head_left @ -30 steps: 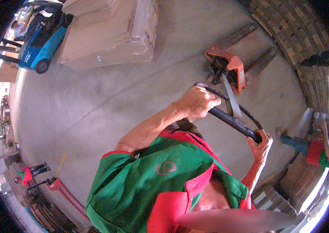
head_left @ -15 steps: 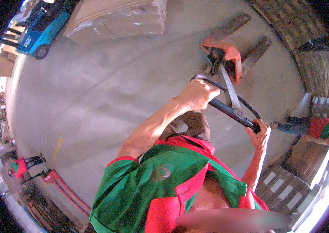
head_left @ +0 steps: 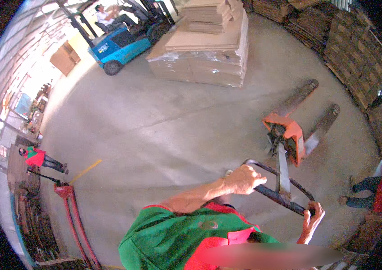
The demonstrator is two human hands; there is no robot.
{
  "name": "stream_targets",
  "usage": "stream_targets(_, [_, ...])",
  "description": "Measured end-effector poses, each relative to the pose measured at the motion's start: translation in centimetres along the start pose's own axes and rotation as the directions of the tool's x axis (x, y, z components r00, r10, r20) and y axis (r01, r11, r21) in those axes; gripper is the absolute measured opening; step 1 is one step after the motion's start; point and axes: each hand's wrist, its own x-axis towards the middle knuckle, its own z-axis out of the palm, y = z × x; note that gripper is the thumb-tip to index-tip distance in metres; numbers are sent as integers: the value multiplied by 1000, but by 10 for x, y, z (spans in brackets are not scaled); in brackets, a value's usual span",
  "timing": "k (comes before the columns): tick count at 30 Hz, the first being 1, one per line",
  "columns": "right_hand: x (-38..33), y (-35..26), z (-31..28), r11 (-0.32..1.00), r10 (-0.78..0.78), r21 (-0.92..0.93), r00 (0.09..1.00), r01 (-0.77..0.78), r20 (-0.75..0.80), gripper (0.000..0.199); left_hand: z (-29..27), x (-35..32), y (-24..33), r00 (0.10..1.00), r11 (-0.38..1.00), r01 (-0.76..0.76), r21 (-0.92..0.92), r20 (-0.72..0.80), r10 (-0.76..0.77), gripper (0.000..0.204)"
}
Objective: The person uses a manual pallet jack to pull a stack of flat cardboard boxes across a warehouse floor. The person positions the jack under the load, pulls it backward, and then lifts a single box from the top of the stack by hand.
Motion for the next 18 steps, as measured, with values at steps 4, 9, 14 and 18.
stream_targets(4, [-11,12,25,999,21,49,998,-19,-51,54,12,-13,-9,999,1000,-4,-21,40,5,36])
stream_targets(9, [-3,7,47,982,99,157,994,-104,39,50,25,-23,-24,1000,1000,21,9,-12,-21,36])
stream_targets(14, [12,-14,49,993,80,95,985,-65,-155,67,3,-11,-41,997,996,-72,-51,29,73,45])
stream_targets(18, [32,-22,53,983,127,148,986,-110,-109,71,-27,11,-62,983,984,-180,10,-42,180,52])
